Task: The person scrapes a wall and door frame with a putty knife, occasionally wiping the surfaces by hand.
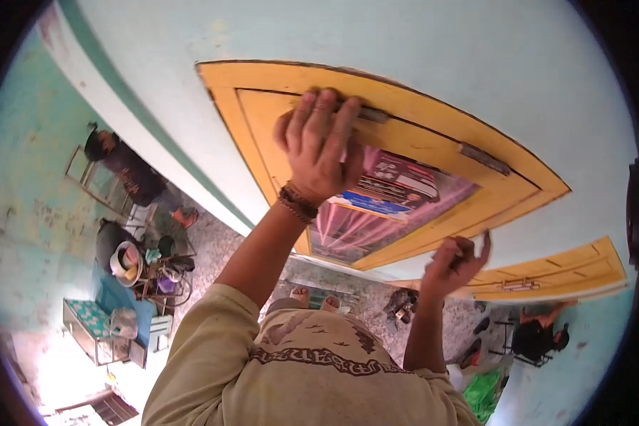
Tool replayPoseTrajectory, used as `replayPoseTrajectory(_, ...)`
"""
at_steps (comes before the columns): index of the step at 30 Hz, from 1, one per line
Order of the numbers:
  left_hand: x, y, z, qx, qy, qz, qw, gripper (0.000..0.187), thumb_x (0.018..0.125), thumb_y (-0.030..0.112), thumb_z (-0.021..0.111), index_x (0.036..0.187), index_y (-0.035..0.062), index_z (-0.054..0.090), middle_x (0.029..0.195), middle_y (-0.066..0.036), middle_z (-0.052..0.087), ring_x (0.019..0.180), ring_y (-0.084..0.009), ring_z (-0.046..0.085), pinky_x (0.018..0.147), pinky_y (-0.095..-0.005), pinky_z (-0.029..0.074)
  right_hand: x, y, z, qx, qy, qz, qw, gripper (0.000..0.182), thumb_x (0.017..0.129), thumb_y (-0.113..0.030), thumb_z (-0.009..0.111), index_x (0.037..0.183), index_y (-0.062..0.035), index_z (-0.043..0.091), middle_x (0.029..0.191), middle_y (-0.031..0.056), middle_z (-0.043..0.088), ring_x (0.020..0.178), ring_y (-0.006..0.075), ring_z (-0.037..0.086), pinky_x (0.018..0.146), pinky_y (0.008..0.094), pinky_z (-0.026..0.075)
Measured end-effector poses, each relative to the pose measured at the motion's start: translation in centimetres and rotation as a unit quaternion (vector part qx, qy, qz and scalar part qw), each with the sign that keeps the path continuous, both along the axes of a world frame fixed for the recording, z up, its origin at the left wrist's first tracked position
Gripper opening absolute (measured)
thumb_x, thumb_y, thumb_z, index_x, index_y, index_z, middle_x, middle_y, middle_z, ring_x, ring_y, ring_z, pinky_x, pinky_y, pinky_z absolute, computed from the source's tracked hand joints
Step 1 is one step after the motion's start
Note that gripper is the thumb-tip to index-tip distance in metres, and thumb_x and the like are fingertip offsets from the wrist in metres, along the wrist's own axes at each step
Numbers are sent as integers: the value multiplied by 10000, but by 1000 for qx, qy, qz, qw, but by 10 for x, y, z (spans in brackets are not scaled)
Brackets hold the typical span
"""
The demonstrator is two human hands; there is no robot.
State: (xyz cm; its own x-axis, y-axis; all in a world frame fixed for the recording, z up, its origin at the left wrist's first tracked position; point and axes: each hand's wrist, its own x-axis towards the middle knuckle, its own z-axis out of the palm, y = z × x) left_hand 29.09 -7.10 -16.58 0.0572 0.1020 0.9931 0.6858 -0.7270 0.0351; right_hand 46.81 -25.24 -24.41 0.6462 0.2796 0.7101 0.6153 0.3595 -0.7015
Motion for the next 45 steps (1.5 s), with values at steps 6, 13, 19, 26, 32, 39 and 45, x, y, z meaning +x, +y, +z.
replayPoseTrajectory(6, 5, 4, -4, 16, -16, 0, 1000, 461, 816, 236, 534, 1237, 91, 654, 1356, -138, 544, 1295, -295, 458, 1034, -447, 310, 30, -14, 43, -21, 168, -83, 982, 509, 934, -125, 648, 1389, -34, 440, 590, -61, 400, 488, 25, 347, 424, 210, 240)
replayPoseTrajectory(13, 3, -1, 0, 16, -3, 0, 1000, 491, 750, 191, 600, 1217, 44, 641, 1329, -178, 551, 1260, -330, 481, 1044, -435, 315, 83, -5, 32, -30, 131, -183, 974, 555, 923, -196, 689, 1405, -68, 446, 582, -58, 381, 463, 37, 350, 421, 228, 248)
replayPoseTrajectory(19, 1, -5, 1, 2, 3, 16, 1000, 467, 777, 172, 562, 1218, 56, 661, 1331, -162, 563, 1272, -300, 490, 1023, -441, 330, 115, 5, 7, -105, 86, -255, 957, 652, 947, -231, 658, 1498, -90, 341, 834, 100, 659, 722, 169, 592, 629, 310, 493)
replayPoseTrajectory(26, 1, -6, -1, -11, 12, 0, 1000, 526, 724, 156, 614, 1238, 44, 633, 1356, -184, 534, 1294, -335, 463, 1044, -457, 324, 129, 6, -10, -118, 24, -290, 950, 648, 946, -289, 651, 1498, -126, 353, 1366, 164, 528, 1052, 235, 612, 846, 349, 535)
replayPoseTrajectory(32, -25, -14, 13, -28, 85, -29, 996, 498, 716, 117, 625, 1212, 74, 651, 1351, -193, 534, 1265, -354, 496, 1027, -459, 347, 130, 6, -10, -120, 1, -301, 946, 636, 950, -268, 643, 1497, -129, 350, 1350, 153, 543, 1050, 264, 621, 829, 367, 546)
replayPoseTrajectory(39, -123, -2, 99, 124, 177, 100, 971, 469, 782, 109, 536, 1229, 186, 652, 1425, -181, 495, 1341, -328, 455, 1104, -471, 270, 137, 5, -15, -146, 22, -300, 942, 661, 936, -280, 655, 1484, -78, 347, 1392, 183, 497, 1167, 297, 582, 921, 382, 523)
replayPoseTrajectory(45, -184, 12, 193, 371, 257, 209, 868, 390, 788, 152, 601, 1166, 221, 671, 1486, -176, 410, 1362, -336, 415, 1163, -490, 218, 136, 11, -17, -144, 16, -321, 936, 635, 957, -361, 596, 1495, -131, 350, 1451, 178, 454, 1218, 338, 557, 960, 409, 503)
